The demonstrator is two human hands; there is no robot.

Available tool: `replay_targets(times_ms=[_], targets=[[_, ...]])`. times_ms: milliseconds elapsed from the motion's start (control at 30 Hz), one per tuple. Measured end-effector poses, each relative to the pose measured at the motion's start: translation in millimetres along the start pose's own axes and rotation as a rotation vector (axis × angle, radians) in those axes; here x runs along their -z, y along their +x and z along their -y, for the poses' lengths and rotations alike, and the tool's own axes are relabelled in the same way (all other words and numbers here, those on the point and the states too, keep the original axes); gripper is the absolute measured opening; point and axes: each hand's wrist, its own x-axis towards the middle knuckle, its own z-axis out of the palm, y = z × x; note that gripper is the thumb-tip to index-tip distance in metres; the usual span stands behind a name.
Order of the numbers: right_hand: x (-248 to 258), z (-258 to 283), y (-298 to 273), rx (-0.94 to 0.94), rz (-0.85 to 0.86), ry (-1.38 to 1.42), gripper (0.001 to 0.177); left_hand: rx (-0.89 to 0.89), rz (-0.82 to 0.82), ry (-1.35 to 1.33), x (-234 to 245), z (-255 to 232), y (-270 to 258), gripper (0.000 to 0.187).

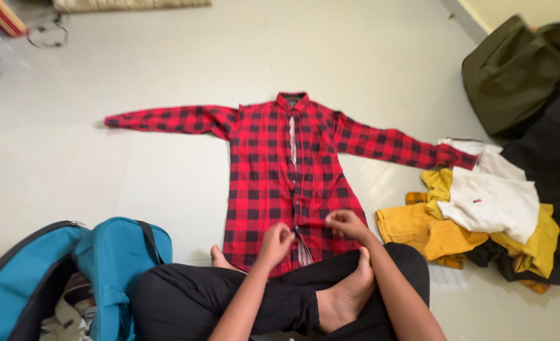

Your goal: The person buttons a red-and-black plaid shirt on the floor, then smooths and folds it.

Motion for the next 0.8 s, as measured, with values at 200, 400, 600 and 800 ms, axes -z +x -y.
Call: replay_targets(times_ms=[200,400,600,800], targets=[[5.8,20.2,-89.9,-0.031,-0.221,0.372,0.031,-0.107,0.25,0.323,35.8,-72.0,-99.4,0.019],[-35.7,44.4,-170.3,-0.076,-0.159,0.135,0.049,-0.297,0.286,0.377,40.6,-30.5,-154.8,0.027],[-98.7,110.3,-225.3,0.542,-0.235,-0.641,0.025,-0.157,0.354,0.341,51.3,2.0,-170.7,0.037],[-124.9,156.8,-239.3,0.415,0.231,-0.999,0.017,-0.158,0.207,0.237,57.6,-43.2,-158.5,0.032]])
